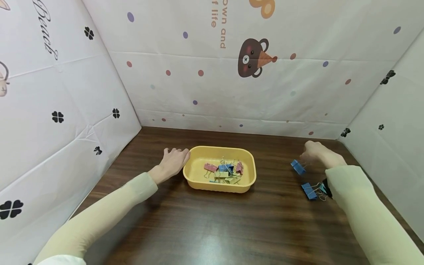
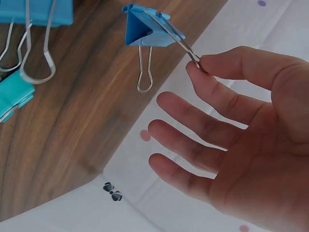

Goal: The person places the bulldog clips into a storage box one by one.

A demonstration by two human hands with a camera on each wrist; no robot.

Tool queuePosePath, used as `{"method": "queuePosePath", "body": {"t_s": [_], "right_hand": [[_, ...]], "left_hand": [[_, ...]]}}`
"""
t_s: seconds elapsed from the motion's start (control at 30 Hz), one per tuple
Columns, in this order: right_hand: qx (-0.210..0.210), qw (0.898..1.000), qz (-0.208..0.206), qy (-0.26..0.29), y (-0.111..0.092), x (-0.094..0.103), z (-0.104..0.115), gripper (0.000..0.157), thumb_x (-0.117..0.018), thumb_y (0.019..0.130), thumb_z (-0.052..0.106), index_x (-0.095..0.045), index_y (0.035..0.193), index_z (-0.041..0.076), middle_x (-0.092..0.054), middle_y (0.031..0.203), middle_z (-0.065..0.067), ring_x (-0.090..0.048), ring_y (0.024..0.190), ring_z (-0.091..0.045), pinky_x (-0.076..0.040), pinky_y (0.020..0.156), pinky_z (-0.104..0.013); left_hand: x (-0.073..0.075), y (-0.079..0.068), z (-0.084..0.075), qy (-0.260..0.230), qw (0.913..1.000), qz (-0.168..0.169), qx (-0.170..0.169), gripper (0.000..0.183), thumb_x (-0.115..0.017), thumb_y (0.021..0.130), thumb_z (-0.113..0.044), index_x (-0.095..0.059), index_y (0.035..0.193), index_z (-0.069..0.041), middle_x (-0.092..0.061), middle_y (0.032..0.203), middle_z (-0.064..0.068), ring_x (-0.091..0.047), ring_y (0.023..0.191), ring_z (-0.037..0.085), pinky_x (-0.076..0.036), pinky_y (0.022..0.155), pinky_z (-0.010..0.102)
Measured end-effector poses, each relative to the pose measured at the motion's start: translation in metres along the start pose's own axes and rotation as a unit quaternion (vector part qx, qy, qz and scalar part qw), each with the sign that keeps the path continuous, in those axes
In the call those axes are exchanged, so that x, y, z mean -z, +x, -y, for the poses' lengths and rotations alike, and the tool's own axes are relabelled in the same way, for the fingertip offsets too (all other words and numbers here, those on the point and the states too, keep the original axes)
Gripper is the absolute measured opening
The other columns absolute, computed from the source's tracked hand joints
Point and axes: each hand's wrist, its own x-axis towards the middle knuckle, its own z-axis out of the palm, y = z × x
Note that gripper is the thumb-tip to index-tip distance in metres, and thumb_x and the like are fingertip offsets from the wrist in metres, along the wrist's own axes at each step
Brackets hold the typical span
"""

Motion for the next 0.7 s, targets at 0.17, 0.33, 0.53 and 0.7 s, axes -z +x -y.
{"method": "queuePosePath", "body": {"t_s": [0.17,0.33,0.53,0.7], "right_hand": [[-0.001,1.0,0.0,-0.001,0.003,0.003,0.008,0.028,-0.052,0.09,0.015,-0.056,0.063,0.009,-0.039,0.054,0.007,-0.033,0.05,-0.008,-0.031,0.051,-0.028],[0.01,1.0,-0.002,0.002,0.002,0.005,0.019,0.029,-0.052,0.092,0.016,-0.054,0.063,0.01,-0.041,0.055,0.005,-0.034,0.05,-0.01,-0.032,0.05,-0.029],[0.037,0.999,-0.011,-0.002,0.001,0.011,0.035,0.026,-0.053,0.093,0.015,-0.068,0.084,-0.005,-0.061,0.064,-0.003,-0.047,0.056,-0.014,-0.037,0.053,-0.031],[0.05,0.999,-0.012,0.008,0.001,0.014,0.045,0.029,-0.052,0.093,0.015,-0.067,0.096,-0.009,-0.066,0.073,-0.009,-0.05,0.061,-0.016,-0.039,0.055,-0.032]], "left_hand": [[0.0,0.0,0.0,-0.004,1.0,0.001,0.0,0.038,-0.028,0.105,-0.034,-0.06,0.102,-0.014,-0.069,0.096,0.01,-0.059,0.094,0.032,-0.034,0.094,0.061],[0.001,-0.001,-0.001,-0.003,1.0,0.0,-0.002,0.039,-0.027,0.106,-0.034,-0.06,0.104,-0.014,-0.069,0.096,0.01,-0.059,0.094,0.032,-0.035,0.093,0.061],[0.001,-0.001,0.0,-0.005,1.0,-0.002,-0.004,0.04,-0.027,0.106,-0.034,-0.06,0.103,-0.013,-0.069,0.095,0.01,-0.059,0.093,0.032,-0.035,0.094,0.061],[0.001,-0.001,0.0,-0.005,1.0,-0.002,-0.003,0.039,-0.026,0.106,-0.034,-0.06,0.103,-0.014,-0.069,0.095,0.009,-0.059,0.093,0.031,-0.035,0.093,0.061]]}}
